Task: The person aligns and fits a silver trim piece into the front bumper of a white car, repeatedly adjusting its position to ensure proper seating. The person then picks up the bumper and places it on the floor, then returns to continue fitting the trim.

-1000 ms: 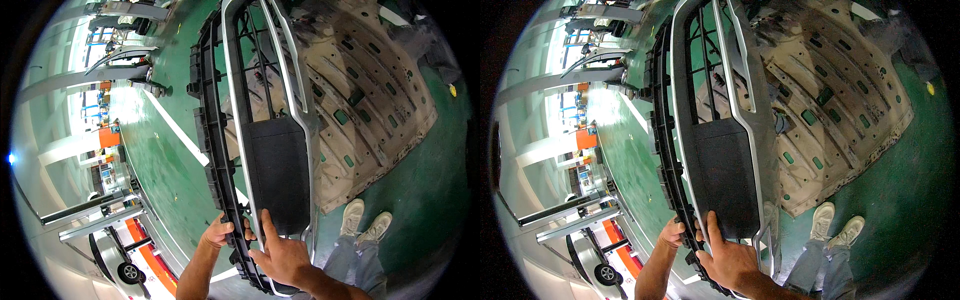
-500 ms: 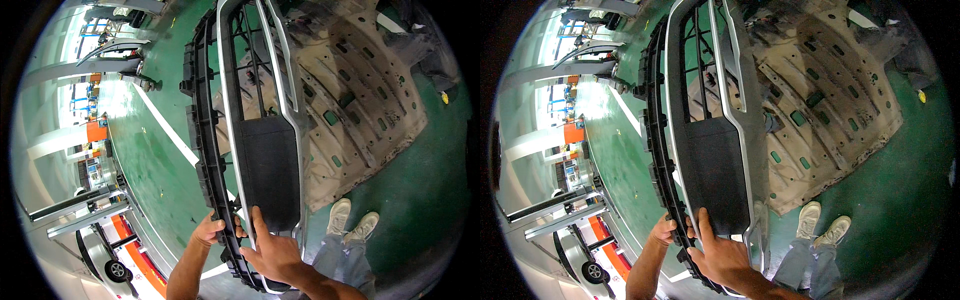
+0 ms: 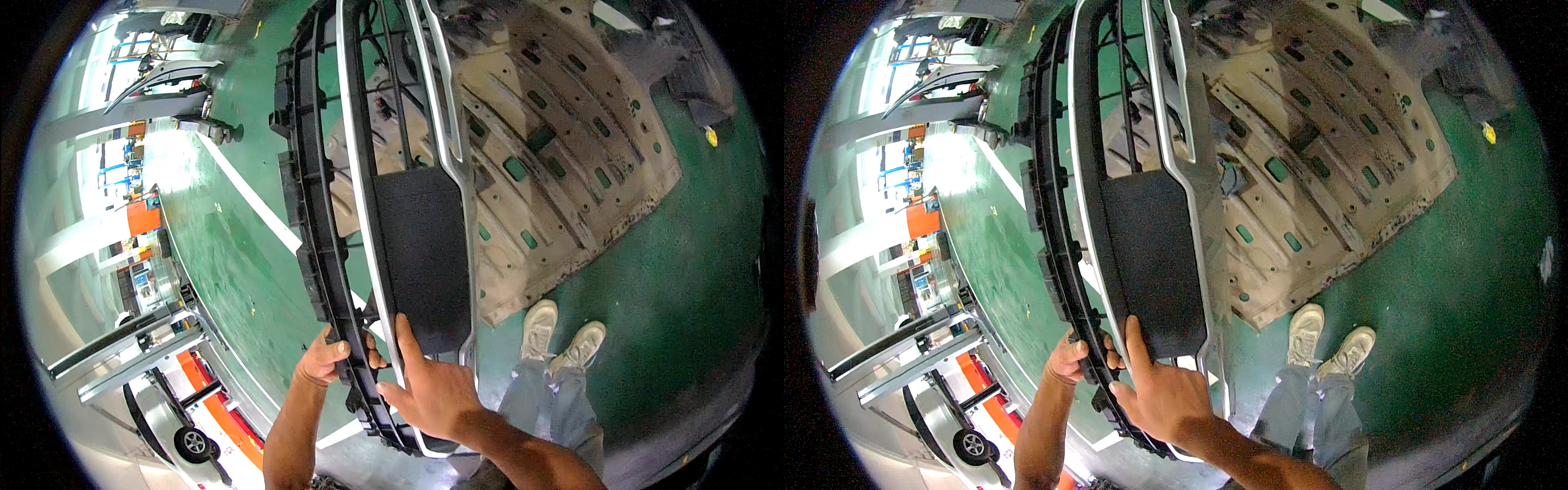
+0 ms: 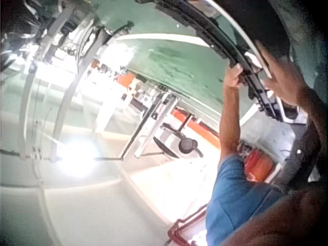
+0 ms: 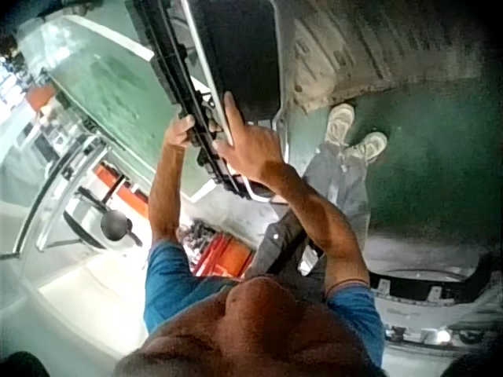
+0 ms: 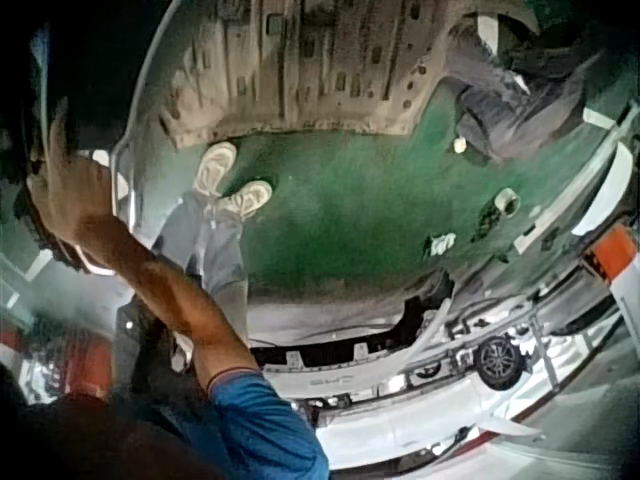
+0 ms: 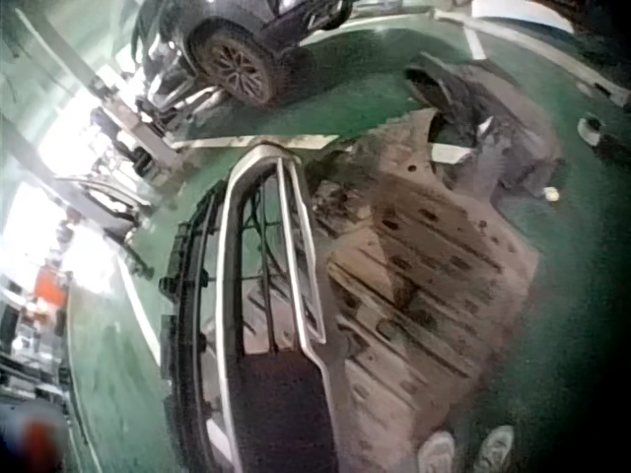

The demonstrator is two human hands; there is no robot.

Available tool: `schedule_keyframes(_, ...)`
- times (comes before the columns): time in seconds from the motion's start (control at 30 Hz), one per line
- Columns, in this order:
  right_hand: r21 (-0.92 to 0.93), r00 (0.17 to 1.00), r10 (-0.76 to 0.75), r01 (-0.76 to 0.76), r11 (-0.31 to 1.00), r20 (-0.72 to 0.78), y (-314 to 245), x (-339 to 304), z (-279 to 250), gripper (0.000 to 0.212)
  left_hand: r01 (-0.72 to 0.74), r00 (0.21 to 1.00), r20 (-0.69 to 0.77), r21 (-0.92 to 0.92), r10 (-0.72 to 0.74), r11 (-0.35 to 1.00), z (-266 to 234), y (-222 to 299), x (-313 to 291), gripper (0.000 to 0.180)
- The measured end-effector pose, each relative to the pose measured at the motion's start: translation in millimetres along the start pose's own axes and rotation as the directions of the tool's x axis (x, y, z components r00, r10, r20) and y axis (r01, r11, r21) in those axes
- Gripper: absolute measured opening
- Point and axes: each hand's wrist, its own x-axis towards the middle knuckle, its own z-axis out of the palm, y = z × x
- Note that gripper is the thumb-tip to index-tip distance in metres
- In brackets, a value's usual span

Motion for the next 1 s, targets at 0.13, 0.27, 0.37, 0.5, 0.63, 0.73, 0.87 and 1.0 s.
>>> schedule_keyframes(0.13,0.171,0.997,-0.05,0.06,0.983,-0.063,18.0,-8.2,2.2,0.095,-0.026,0.999,0.029,0.043,0.025,0.999,8.1,5.0,2.0,0.054)
schedule_keyframes(0.27,0.538,0.947,-0.068,0.236,0.809,-0.313,80.4,-33.4,0.1,0.074,-0.025,0.999,0.024,0.065,0.023,0.998,11.7,6.7,0.8,0.057)
schedule_keyframes(0.37,0.626,0.855,0.126,0.261,0.734,-0.503,139.9,-59.2,-6.6,0.056,-0.025,1.0,0.019,0.075,0.024,0.997,10.7,8.7,-0.5,0.057)
schedule_keyframes(0.5,0.715,0.783,0.335,0.19,0.673,-0.524,210.5,-91.6,-7.9,0.045,-0.024,0.999,0.034,0.082,0.021,0.996,9.8,8.4,2.2,0.057)
schedule_keyframes(0.63,0.741,0.758,0.413,0.136,0.658,-0.505,238.9,-103.9,2.8,0.042,-0.034,0.998,0.046,0.076,0.03,0.997,7.2,4.5,1.8,0.056)
schedule_keyframes(0.73,0.735,0.782,0.381,0.142,0.663,-0.494,241.1,-99.8,12.4,0.04,-0.031,0.997,0.066,0.079,0.026,0.996,5.3,3.3,3.5,0.056)
schedule_keyframes(0.87,0.637,0.83,0.261,0.14,0.758,-0.492,211.9,-86.6,19.2,0.036,-0.038,0.998,0.041,0.05,0.036,0.998,-0.4,-0.9,1.9,0.057)
schedule_keyframes(1.0,0.631,0.878,0.132,0.218,0.744,-0.459,165.3,-77.2,22.7,0.033,-0.034,0.998,0.049,0.075,0.031,0.997,-2.7,-2.8,2.4,0.058)
